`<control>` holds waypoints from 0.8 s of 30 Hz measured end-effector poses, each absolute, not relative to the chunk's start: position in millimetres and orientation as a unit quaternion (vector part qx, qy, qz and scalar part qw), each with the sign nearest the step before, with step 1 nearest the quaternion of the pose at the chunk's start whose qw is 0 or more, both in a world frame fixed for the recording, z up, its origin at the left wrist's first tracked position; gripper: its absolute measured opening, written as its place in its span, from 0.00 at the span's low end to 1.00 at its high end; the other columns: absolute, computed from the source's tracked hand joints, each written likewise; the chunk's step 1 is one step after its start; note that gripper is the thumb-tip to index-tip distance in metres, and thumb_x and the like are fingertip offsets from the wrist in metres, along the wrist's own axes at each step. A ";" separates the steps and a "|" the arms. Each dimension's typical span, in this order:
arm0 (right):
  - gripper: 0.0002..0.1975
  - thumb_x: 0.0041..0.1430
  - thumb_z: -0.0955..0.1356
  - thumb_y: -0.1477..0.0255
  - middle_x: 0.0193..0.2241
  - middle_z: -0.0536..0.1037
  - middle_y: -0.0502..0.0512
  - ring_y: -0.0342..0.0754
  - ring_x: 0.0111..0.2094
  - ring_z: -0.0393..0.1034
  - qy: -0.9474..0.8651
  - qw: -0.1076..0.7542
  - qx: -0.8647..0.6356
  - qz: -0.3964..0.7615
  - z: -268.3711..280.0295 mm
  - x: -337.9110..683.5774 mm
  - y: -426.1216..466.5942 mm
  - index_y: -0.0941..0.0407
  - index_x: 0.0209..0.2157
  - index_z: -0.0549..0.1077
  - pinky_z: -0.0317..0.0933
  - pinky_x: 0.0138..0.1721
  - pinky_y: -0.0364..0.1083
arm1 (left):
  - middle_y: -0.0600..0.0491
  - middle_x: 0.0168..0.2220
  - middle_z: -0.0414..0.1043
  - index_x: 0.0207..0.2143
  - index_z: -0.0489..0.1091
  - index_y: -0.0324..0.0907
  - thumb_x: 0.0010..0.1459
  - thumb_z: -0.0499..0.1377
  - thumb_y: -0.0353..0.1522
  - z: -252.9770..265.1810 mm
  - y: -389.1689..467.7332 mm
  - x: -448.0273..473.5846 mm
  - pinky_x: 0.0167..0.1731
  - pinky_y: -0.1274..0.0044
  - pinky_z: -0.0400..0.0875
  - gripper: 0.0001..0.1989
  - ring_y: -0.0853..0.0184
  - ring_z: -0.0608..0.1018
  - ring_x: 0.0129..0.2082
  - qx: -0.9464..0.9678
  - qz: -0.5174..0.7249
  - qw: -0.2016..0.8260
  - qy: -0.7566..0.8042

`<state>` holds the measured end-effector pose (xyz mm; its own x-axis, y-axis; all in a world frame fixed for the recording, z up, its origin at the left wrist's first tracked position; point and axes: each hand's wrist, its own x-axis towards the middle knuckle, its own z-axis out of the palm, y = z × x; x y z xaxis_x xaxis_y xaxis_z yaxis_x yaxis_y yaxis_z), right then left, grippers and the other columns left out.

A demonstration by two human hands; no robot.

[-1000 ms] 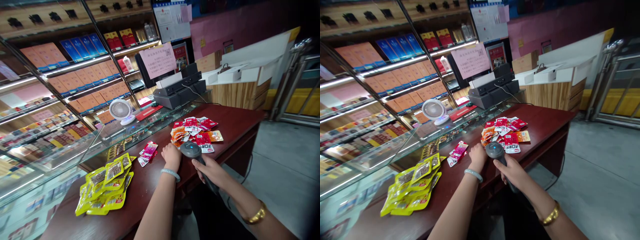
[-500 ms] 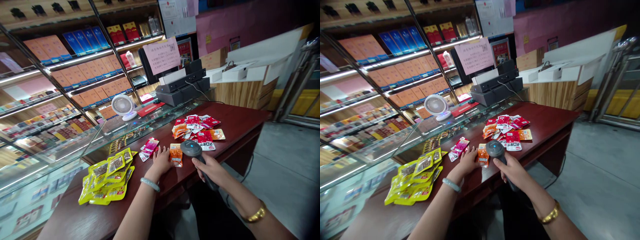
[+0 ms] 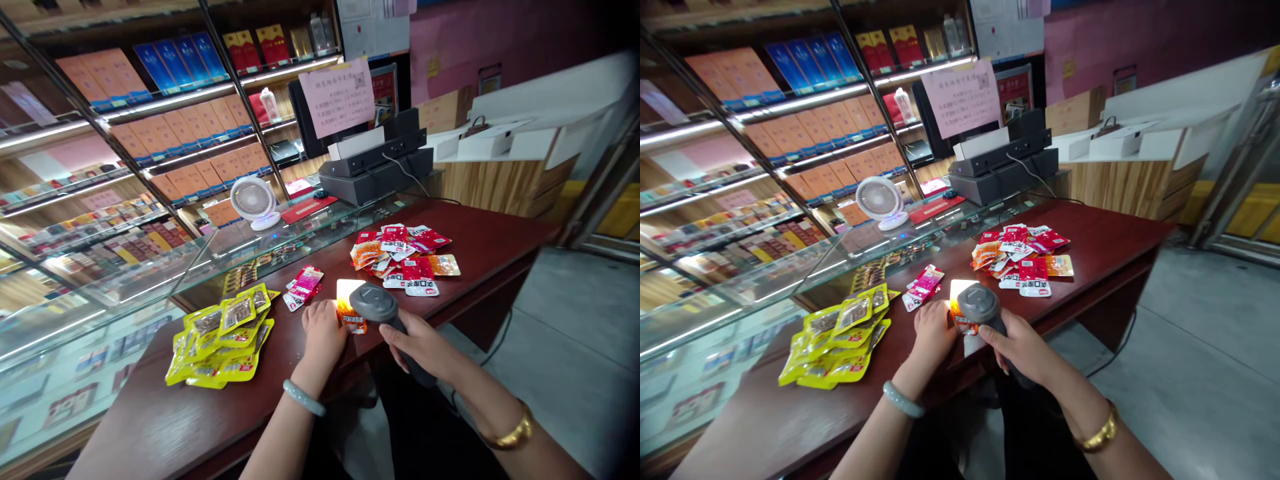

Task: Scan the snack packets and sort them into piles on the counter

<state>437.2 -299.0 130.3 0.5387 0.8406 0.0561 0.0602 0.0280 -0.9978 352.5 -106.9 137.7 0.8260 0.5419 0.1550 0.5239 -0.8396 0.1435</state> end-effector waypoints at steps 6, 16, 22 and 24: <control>0.22 0.62 0.65 0.50 0.14 0.67 0.41 0.42 0.14 0.62 -0.360 0.619 -0.619 0.322 127.9 437.5 -298.1 0.56 0.40 0.65 0.57 0.17 0.40 | 0.48 0.44 0.78 0.49 0.68 0.45 0.57 0.61 0.43 143.5 -98.1 350.1 0.49 0.67 0.62 0.21 0.55 0.77 0.48 0.942 0.061 0.073 0.322; 0.22 0.61 0.66 0.49 0.16 0.65 0.40 0.40 0.14 0.61 -0.330 0.649 -0.609 0.315 124.8 454.0 -309.5 0.55 0.39 0.64 0.58 0.18 0.40 | 0.38 0.49 0.76 0.55 0.65 0.41 0.57 0.56 0.47 162.7 -21.6 320.8 0.49 0.60 0.64 0.28 0.44 0.76 0.51 0.891 0.044 -0.039 0.450; 0.22 0.61 0.66 0.49 0.15 0.65 0.39 0.41 0.14 0.60 -0.311 0.661 -0.602 0.324 118.4 471.4 -312.0 0.54 0.40 0.64 0.58 0.18 0.40 | 0.42 0.58 0.69 0.58 0.66 0.45 0.57 0.57 0.49 158.7 -40.1 365.9 0.56 0.63 0.61 0.29 0.50 0.69 0.58 0.894 0.171 -0.032 0.412; 0.22 0.61 0.66 0.48 0.15 0.65 0.39 0.41 0.14 0.60 -0.303 0.664 -0.602 0.324 116.4 476.2 -311.4 0.54 0.40 0.64 0.58 0.18 0.40 | 0.46 0.49 0.77 0.46 0.75 0.46 0.61 0.54 0.49 159.9 -52.6 399.4 0.52 0.68 0.64 0.21 0.55 0.74 0.51 0.914 0.166 0.045 0.367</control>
<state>476.2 -311.4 116.4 0.6064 0.7950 0.0136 -0.0652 0.0667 -0.9956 399.4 -52.6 159.9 0.6754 0.6859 0.2709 0.6561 -0.7266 0.2037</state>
